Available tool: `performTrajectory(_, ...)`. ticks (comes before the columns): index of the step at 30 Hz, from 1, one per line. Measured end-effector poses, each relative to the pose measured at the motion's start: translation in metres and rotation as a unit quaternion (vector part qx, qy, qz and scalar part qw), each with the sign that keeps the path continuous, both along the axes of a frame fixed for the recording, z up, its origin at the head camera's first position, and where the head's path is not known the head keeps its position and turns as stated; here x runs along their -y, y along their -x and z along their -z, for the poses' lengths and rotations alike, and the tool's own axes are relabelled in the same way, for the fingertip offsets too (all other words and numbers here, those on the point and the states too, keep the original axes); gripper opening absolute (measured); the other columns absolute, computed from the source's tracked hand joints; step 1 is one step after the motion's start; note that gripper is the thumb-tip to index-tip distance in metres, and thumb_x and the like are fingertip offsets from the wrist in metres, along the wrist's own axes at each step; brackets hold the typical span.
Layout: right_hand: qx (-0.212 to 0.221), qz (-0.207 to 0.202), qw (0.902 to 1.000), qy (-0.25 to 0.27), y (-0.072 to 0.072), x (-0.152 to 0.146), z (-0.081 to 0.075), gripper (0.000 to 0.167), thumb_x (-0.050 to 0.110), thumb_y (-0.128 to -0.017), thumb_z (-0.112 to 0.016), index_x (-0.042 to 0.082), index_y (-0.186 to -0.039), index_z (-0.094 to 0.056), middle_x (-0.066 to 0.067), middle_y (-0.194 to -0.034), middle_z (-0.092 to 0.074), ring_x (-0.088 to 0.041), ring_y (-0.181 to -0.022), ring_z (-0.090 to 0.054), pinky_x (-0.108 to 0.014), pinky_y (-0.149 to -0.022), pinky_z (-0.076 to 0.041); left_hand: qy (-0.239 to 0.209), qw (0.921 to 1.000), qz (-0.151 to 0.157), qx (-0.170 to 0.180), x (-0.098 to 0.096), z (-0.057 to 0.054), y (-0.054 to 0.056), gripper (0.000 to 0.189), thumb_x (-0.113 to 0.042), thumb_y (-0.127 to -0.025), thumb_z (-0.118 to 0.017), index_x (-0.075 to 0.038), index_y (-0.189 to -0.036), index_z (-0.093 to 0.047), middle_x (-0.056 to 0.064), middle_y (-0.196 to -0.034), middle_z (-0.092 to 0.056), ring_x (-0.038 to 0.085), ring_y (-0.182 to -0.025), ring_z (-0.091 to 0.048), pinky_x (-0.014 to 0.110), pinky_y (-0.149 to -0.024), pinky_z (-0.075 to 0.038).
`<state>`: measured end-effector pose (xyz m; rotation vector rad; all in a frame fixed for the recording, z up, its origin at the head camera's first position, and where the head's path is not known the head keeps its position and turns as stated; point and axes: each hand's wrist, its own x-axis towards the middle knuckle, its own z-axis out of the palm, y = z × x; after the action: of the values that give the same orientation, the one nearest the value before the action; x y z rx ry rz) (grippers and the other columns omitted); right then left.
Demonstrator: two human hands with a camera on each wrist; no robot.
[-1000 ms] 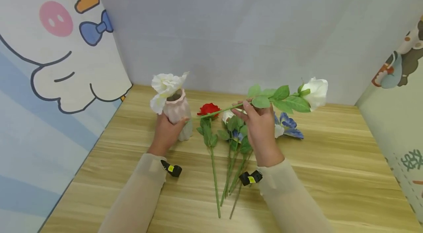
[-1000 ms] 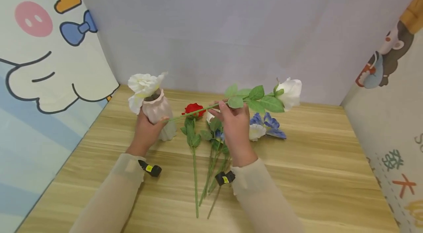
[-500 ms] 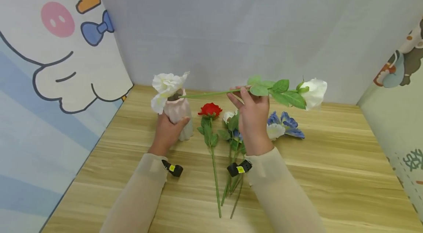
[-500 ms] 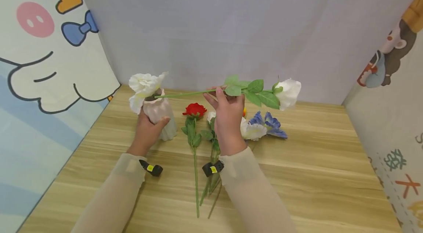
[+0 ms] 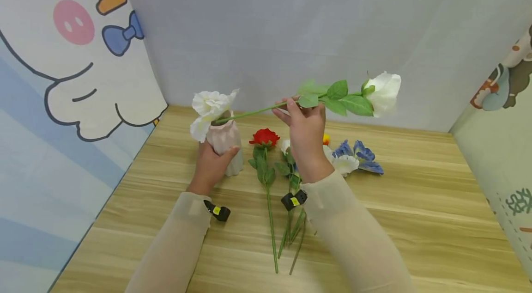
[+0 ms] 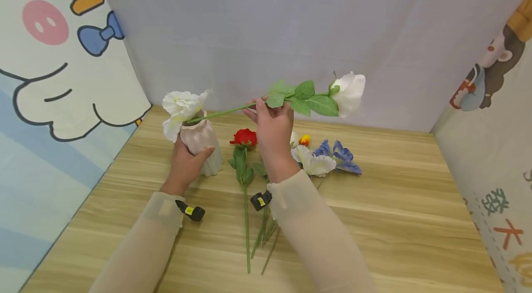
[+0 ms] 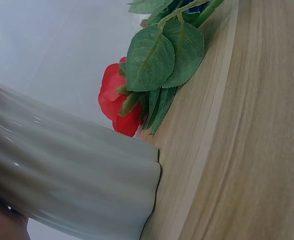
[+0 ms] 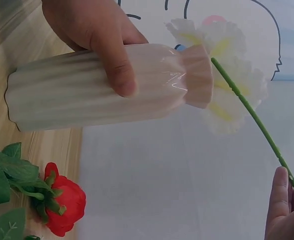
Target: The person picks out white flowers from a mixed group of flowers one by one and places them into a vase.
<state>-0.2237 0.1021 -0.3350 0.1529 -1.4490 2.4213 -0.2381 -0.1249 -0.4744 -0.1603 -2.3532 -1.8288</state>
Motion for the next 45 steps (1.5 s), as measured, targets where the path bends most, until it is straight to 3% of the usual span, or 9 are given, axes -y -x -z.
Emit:
performTrajectory(9, -0.029, -0.01, 0.9959, -0.086, 0.008, 0.009, -0.003, 0.008, 0.003, -0.106, -0.056, 0.001, -0.099, -0.053, -0.028, -0.109, -0.057, -0.041, -0.107, -0.063, -0.042, -0.091, -0.058, -0.001, 0.9999, -0.003, -0.013, -0.001, -0.001, 0.002, 0.068, -0.035, -0.089, -0.081, -0.014, -0.142, -0.044, 0.009, -0.132, -0.051, 0.029, -0.114, -0.056, 0.051, -0.098, -0.047)
performTrajectory(19, -0.009, -0.015, 0.9907, -0.135, 0.011, 0.019, -0.007, 0.009, 0.005, -0.105, -0.058, -0.002, -0.109, -0.053, -0.021, -0.109, -0.06, -0.034, -0.105, -0.067, -0.036, -0.089, -0.058, -0.007, 0.9999, -0.003, -0.008, -0.002, -0.002, -0.001, 0.069, -0.033, -0.088, -0.081, -0.015, -0.144, -0.044, 0.008, -0.134, -0.05, 0.029, -0.116, -0.055, 0.052, -0.1, -0.045)
performTrajectory(26, -0.033, -0.026, 0.9808, -0.191, 0.019, 0.027, -0.01, 0.012, 0.002, -0.105, -0.056, -0.002, -0.114, -0.05, -0.017, -0.106, -0.057, -0.039, -0.105, -0.067, -0.035, -0.086, -0.059, -0.007, 0.9998, -0.003, -0.021, -0.001, -0.001, -0.001, 0.069, -0.032, -0.089, -0.082, -0.014, -0.144, -0.044, 0.009, -0.134, -0.05, 0.028, -0.116, -0.055, 0.051, -0.1, -0.045)
performTrajectory(33, -0.036, -0.043, 0.9692, -0.24, 0.02, 0.04, -0.015, 0.009, 0.001, -0.105, -0.056, -0.003, -0.112, -0.052, -0.017, -0.107, -0.057, -0.034, -0.102, -0.068, -0.031, -0.085, -0.059, -0.01, 0.9994, -0.002, -0.034, 0.0, -0.001, 0.0, 0.067, -0.03, -0.088, -0.082, -0.013, -0.142, -0.045, 0.009, -0.131, -0.051, 0.028, -0.114, -0.055, 0.05, -0.099, -0.045)
performTrajectory(38, -0.028, -0.054, 0.9649, -0.256, 0.024, 0.049, -0.014, 0.013, 0.003, -0.105, -0.056, -0.008, -0.113, -0.054, -0.019, -0.107, -0.059, -0.032, -0.102, -0.068, -0.031, -0.086, -0.058, -0.008, 0.9997, -0.003, -0.021, 0.0, -0.001, 0.001, 0.069, -0.033, -0.088, -0.082, -0.012, -0.142, -0.045, 0.01, -0.131, -0.052, 0.029, -0.114, -0.056, 0.051, -0.099, -0.046)
performTrajectory(45, -0.013, -0.057, 0.96, -0.274, 0.028, 0.058, -0.011, 0.023, 0.006, -0.105, -0.058, 0.003, -0.127, -0.051, -0.014, -0.108, -0.06, -0.028, -0.1, -0.07, -0.03, -0.084, -0.059, -0.006, 0.9999, -0.004, -0.012, -0.002, -0.003, -0.001, 0.07, -0.033, -0.088, -0.082, -0.013, -0.144, -0.044, 0.01, -0.133, -0.051, 0.029, -0.116, -0.056, 0.051, -0.1, -0.047)
